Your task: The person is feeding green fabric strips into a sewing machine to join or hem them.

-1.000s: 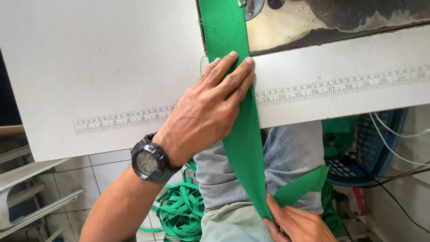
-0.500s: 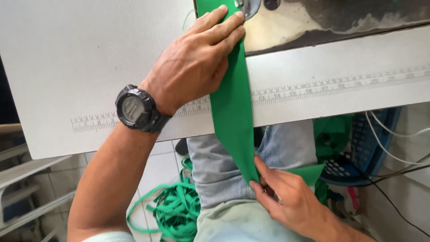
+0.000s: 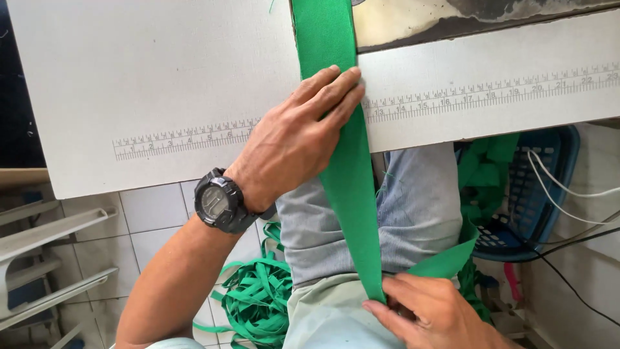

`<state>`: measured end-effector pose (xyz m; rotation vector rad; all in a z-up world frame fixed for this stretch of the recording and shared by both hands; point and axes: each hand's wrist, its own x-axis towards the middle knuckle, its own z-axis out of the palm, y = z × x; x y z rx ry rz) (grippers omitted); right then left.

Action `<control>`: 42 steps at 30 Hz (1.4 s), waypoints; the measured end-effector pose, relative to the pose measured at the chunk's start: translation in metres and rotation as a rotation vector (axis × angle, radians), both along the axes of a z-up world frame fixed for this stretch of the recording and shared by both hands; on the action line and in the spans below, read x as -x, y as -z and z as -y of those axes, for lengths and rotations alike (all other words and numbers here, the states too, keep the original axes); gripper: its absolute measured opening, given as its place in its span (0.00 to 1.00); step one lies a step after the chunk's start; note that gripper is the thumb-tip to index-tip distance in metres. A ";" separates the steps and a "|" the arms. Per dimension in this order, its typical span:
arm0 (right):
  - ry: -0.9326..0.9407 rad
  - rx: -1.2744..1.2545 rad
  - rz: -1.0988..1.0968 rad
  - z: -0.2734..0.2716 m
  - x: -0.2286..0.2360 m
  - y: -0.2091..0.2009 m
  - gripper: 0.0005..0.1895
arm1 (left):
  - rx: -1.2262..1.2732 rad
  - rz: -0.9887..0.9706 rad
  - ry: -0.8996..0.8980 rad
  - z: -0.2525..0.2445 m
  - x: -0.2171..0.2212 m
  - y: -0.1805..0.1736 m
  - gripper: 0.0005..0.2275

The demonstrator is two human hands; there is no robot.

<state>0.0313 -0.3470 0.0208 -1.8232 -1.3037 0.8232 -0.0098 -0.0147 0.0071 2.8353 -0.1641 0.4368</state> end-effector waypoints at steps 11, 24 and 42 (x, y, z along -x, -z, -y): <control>-0.029 -0.046 0.172 0.014 0.013 0.027 0.09 | -0.033 0.039 -0.004 0.002 0.001 0.000 0.17; -0.118 -0.091 0.245 0.011 0.002 0.027 0.11 | -0.025 0.061 -0.004 0.002 0.000 -0.002 0.16; -0.147 -0.142 0.267 0.024 0.000 0.027 0.09 | -0.045 0.084 -0.047 0.000 -0.003 -0.002 0.14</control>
